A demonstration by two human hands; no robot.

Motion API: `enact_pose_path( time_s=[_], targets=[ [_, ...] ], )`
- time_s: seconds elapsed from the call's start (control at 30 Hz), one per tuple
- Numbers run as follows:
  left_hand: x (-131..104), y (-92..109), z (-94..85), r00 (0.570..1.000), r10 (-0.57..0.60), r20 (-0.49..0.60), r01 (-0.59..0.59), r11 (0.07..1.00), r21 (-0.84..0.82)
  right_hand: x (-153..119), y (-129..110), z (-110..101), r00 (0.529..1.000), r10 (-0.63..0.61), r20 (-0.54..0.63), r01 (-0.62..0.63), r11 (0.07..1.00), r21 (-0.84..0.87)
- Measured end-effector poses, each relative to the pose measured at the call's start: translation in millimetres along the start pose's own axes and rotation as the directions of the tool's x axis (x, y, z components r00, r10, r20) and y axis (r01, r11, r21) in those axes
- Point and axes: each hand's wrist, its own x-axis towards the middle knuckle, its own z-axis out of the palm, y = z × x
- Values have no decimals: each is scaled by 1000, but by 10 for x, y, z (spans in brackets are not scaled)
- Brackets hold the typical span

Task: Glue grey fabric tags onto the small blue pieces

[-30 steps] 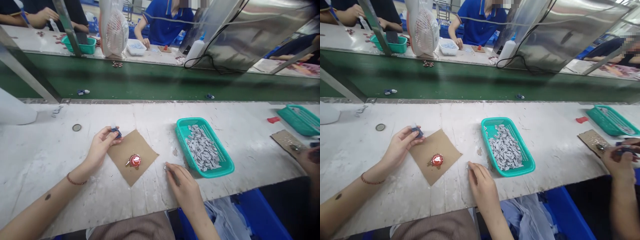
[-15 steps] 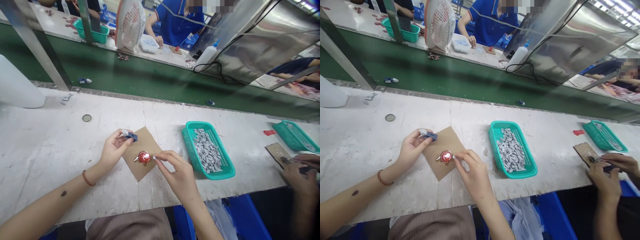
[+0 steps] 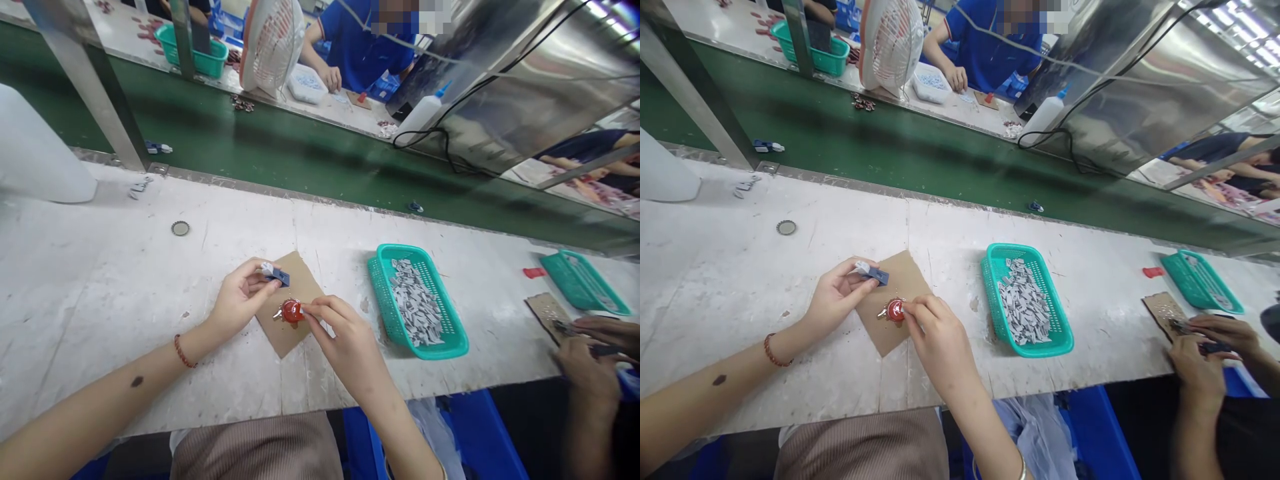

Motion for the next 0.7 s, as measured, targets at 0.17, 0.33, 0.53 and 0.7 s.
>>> enact_pose_path(
  time_s=[0.17,0.33,0.53,0.7],
  targets=[
    [-22,4,15,1000,3,16,-3,1000,1,27,-24,-29,998,62,3,-62,992,107],
    [-30,-17,6,999,-3,50,5,999,-32,82,-25,-111,926,377,34,-341,794,502],
    [-106,10,60,996,-31,80,37,997,-71,136,-19,-139,782,585,214,-504,392,770],
    [-213,68,141,988,-52,148,73,988,-135,173,-119,-165,833,523,180,-434,416,799]
  ],
)
